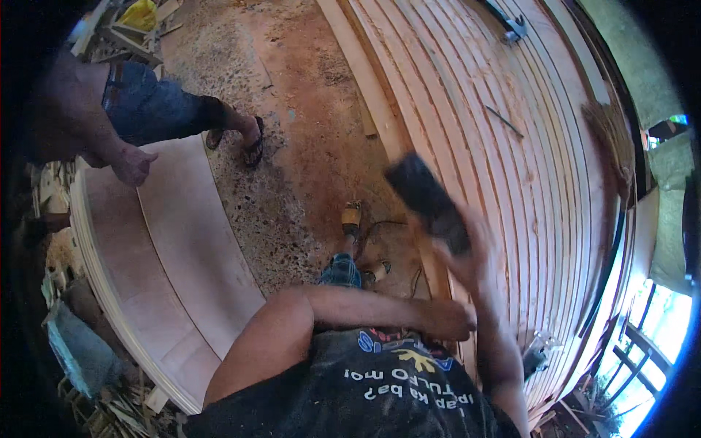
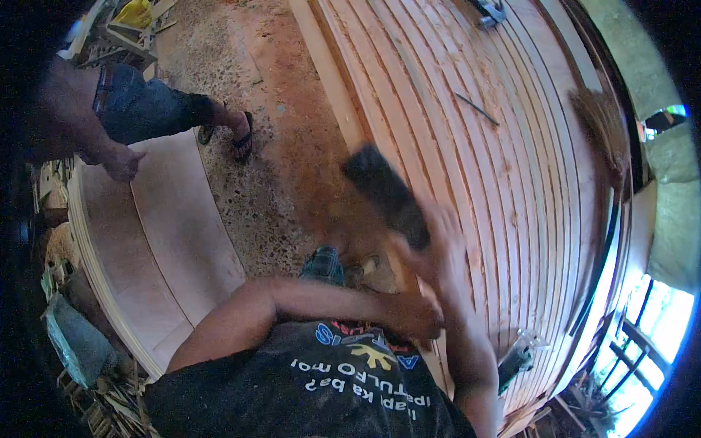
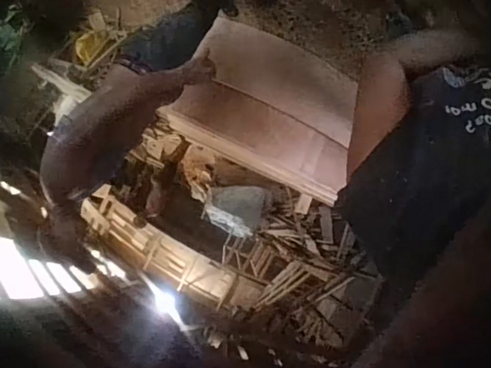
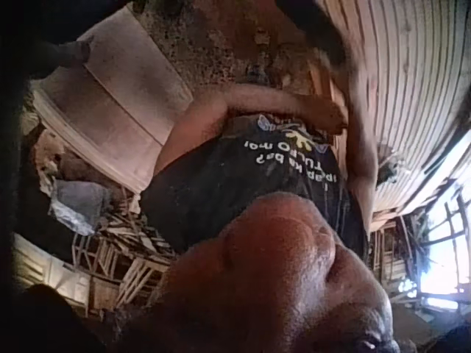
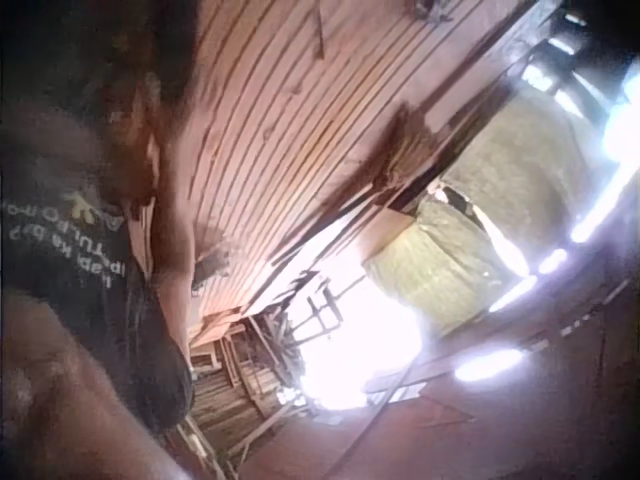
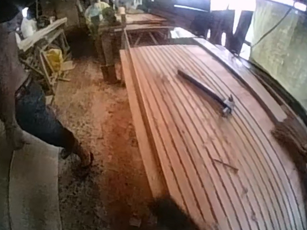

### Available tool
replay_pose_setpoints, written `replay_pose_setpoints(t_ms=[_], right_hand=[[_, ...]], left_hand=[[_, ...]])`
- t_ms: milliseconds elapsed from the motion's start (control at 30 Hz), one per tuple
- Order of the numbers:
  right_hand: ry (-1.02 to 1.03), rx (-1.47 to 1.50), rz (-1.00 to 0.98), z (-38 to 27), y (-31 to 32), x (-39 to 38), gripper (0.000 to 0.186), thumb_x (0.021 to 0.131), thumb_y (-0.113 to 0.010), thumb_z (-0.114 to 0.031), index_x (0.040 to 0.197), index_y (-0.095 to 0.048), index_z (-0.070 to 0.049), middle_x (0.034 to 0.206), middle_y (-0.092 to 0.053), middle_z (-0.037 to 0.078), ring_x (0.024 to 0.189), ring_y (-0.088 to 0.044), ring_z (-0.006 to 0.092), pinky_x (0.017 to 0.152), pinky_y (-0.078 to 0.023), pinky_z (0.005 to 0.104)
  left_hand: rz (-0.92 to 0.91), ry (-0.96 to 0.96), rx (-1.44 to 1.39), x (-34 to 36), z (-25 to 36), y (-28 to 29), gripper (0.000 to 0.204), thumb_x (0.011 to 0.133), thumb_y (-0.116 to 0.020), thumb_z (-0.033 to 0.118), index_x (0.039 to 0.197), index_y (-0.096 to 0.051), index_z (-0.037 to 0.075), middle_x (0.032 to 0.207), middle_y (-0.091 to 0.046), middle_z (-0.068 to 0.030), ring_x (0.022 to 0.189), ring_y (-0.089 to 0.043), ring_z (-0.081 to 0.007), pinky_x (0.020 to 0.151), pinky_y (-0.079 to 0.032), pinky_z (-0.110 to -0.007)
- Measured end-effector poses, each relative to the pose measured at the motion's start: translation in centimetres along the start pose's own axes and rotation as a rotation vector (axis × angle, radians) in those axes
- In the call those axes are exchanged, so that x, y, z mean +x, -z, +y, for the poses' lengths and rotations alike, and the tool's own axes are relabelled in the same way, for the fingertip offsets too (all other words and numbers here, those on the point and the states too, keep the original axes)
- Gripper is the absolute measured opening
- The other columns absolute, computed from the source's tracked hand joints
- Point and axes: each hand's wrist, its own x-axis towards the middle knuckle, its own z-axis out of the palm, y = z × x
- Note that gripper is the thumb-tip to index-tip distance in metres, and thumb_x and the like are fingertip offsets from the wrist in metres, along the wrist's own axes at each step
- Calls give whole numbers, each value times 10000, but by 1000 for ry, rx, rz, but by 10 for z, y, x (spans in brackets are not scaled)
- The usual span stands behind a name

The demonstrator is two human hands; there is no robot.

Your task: The person builds a boat by planing a wooden surface, positioning wooden strips, and hammering nails into the strips to secure them to the hull.

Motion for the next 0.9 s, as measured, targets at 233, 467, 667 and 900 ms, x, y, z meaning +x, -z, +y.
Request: replay_pose_setpoints(t_ms=[233, 467, 667, 900], right_hand=[[83, 19, 170, 4, -32, 92, 651, 687, -786, -270, 1256, -533, -79, 1128, -613, 171, 1029, -586, 338, 880, -459, 437], [-6, -1, 96, -1, -33, 272, 580, 743, -766, -365, 1228, -599, -94, 1025, -675, 144, 914, -654, 274, 835, -494, 356], [-407, 1056, 169, 40, 20, 162, 629, 866, -611, -412, 1290, -489, 37, 1057, -643, 195, 943, -647, 261, 757, -557, 351], [-138, 1447, 259, 33, 61, 65, 645, 930, -431, -469, 1325, -405, 41, 1095, -601, 245, 933, -660, 317, 691, -598, 386]], left_hand=[[-29, -50, 149, 2, 14, 16, 190, 812, -585, 200, 884, -641, 33, 842, -653, -112, 847, -640, -314, 777, -506, -416], [292, -291, 447, 7, 6, 12, 96, 745, -573, 127, 696, -645, 88, 812, -623, -30, 877, -592, -193, 785, -465, -313], [178, -228, 399, 1, 11, 20, 102, 727, -590, 143, 710, -655, 66, 850, -635, -52, 911, -590, -223, 795, -470, -334], [113, 83, -208, 6, 19, 45, 277, 713, -568, 115, 910, -628, -71, 999, -619, -200, 1047, -561, -355, 875, -452, -426]])
